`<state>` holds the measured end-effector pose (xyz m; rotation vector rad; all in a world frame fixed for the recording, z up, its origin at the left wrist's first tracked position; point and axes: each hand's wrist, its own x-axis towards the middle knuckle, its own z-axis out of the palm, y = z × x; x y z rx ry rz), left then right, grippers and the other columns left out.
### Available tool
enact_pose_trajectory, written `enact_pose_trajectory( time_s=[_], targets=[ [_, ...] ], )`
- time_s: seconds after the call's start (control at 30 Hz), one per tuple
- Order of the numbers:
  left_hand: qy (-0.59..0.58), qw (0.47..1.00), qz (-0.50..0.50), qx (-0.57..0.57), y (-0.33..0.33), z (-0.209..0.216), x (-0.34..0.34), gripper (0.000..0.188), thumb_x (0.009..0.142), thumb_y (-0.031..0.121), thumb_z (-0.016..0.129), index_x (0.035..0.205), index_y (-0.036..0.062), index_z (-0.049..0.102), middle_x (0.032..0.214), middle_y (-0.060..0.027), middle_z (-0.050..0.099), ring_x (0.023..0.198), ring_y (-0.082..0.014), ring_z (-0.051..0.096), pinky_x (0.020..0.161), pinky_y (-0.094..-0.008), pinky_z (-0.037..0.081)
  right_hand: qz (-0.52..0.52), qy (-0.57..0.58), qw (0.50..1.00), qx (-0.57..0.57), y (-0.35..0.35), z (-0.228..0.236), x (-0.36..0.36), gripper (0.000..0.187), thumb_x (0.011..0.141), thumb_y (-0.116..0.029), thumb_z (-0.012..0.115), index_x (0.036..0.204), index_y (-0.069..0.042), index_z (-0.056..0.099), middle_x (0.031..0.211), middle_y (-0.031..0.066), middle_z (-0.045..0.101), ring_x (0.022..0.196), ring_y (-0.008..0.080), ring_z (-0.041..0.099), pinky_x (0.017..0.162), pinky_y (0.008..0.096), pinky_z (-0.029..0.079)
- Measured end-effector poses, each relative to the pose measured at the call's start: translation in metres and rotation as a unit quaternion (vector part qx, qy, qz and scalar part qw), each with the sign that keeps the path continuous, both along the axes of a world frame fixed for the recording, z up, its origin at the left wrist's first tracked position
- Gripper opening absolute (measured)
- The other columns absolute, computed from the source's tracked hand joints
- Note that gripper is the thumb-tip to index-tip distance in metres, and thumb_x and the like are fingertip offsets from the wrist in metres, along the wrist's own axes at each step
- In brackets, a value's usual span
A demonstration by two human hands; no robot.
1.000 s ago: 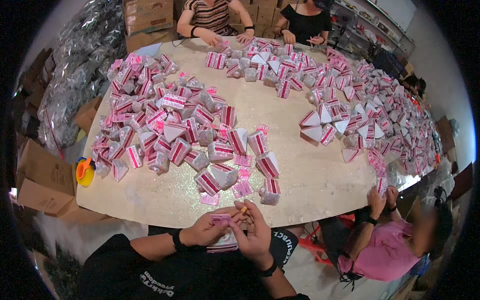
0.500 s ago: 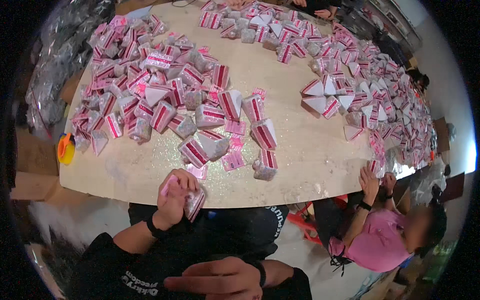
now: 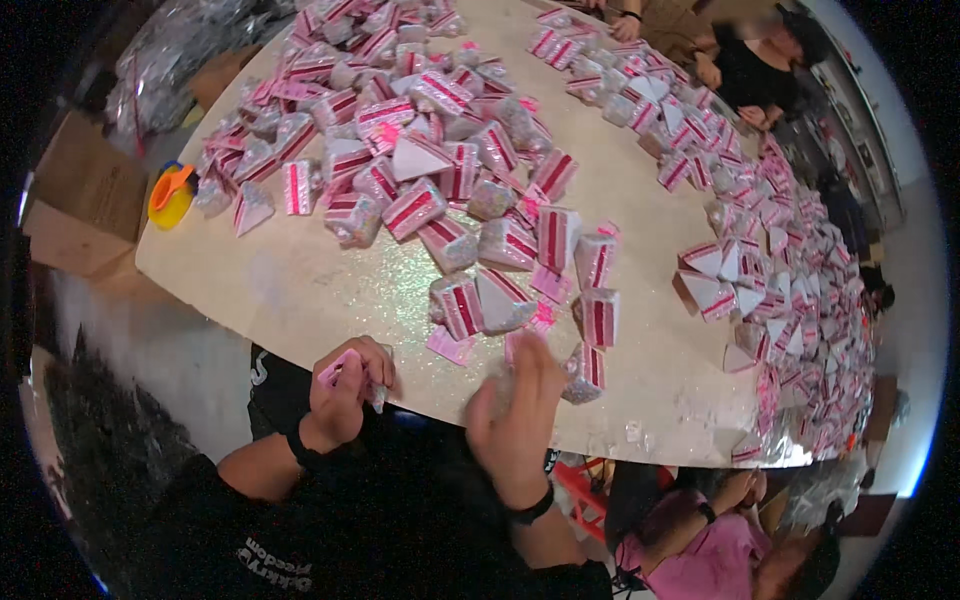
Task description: Sorting and inspecting small triangular packaged products at a communal work table.
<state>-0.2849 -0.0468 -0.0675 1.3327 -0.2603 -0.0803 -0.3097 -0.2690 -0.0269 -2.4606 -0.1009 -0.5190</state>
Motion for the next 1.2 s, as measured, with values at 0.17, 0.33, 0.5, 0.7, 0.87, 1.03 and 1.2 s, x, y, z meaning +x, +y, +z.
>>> enact_pose_trajectory(
  time_s=[0.17, 0.33, 0.5, 0.7, 0.87, 1.03, 1.2],
  targets=[
    [0.045, 0.999, 0.003, -0.007, 0.014, 0.003, -0.008, 0.047, 0.114, 0.037, 0.037, 0.089, 0.0013, 0.055, 0.084, -0.0107, 0.058, 0.074, -0.0166, 0.056, 0.068, -0.0300, 0.047, 0.005, 0.152, 0.965, -0.215, -0.057, -0.052, 0.036, 0.076, 0.079, -0.002, 0.064, 0.150, 0.008, 0.040, 0.157, 0.0322, 0.038, 0.145, 0.0525, 0.034, 0.121, 0.0568, 0.030],
    [0.031, 0.999, 0.012, 0.013, 0.025, 0.007, -0.016, 0.045, 0.114, 0.036, 0.039, 0.089, 0.0014, 0.055, 0.083, -0.0097, 0.059, 0.075, -0.0160, 0.056, 0.071, -0.0298, 0.047, 0.039, 0.241, 0.934, -0.262, -0.070, -0.050, 0.065, 0.084, 0.070, -0.003, 0.072, 0.149, 0.002, 0.044, 0.159, 0.0279, 0.038, 0.146, 0.0513, 0.034, 0.122, 0.0550, 0.031],
    [0.037, 0.999, 0.030, 0.008, 0.029, 0.009, -0.015, 0.041, 0.113, 0.031, 0.041, 0.089, 0.0011, 0.056, 0.083, -0.0093, 0.059, 0.075, -0.0158, 0.057, 0.073, -0.0302, 0.047, 0.025, 0.179, 0.954, -0.239, -0.071, -0.069, 0.075, 0.069, 0.071, -0.001, 0.068, 0.139, -0.003, 0.056, 0.146, 0.0266, 0.050, 0.126, 0.0496, 0.050, 0.109, 0.0541, 0.043],
    [0.044, 0.999, 0.003, 0.015, 0.030, 0.008, -0.018, 0.032, 0.110, 0.018, 0.043, 0.089, 0.0005, 0.060, 0.086, -0.0069, 0.059, 0.080, -0.0128, 0.055, 0.076, -0.0282, 0.045, -0.008, 0.209, 0.965, -0.158, -0.068, -0.060, 0.067, 0.054, 0.074, 0.002, 0.065, 0.127, -0.002, 0.062, 0.115, 0.0246, 0.060, 0.107, 0.0448, 0.058, 0.093, 0.0508, 0.050],
    [0.063, 0.998, -0.017, 0.001, 0.023, 0.006, -0.016, 0.029, 0.109, 0.017, 0.045, 0.090, 0.0003, 0.059, 0.085, -0.0073, 0.060, 0.078, -0.0143, 0.055, 0.076, -0.0290, 0.046, -0.030, 0.222, 0.959, -0.172, -0.069, -0.056, 0.056, 0.048, 0.072, 0.001, 0.069, 0.120, -0.001, 0.064, 0.108, 0.0244, 0.062, 0.107, 0.0444, 0.060, 0.093, 0.0500, 0.050],
    [0.082, 0.994, -0.069, 0.035, 0.016, 0.021, -0.012, 0.027, 0.109, 0.017, 0.045, 0.091, 0.0012, 0.059, 0.084, -0.0054, 0.060, 0.074, -0.0111, 0.053, 0.070, -0.0264, 0.046, -0.003, 0.283, 0.951, -0.128, -0.079, -0.042, 0.041, 0.022, 0.079, -0.003, 0.073, 0.100, 0.003, 0.068, 0.104, 0.0231, 0.065, 0.096, 0.0431, 0.064, 0.085, 0.0474, 0.052],
    [0.029, 0.989, -0.118, 0.087, -0.001, 0.017, 0.001, 0.019, 0.107, 0.015, 0.052, 0.094, 0.0043, 0.061, 0.083, -0.0015, 0.060, 0.070, -0.0054, 0.053, 0.063, -0.0222, 0.045, -0.013, 0.213, 0.977, -0.018, -0.080, -0.036, 0.022, 0.013, 0.083, -0.001, 0.071, 0.095, 0.001, 0.068, 0.092, 0.0204, 0.067, 0.091, 0.0424, 0.065, 0.081, 0.0472, 0.052]
  ],
)
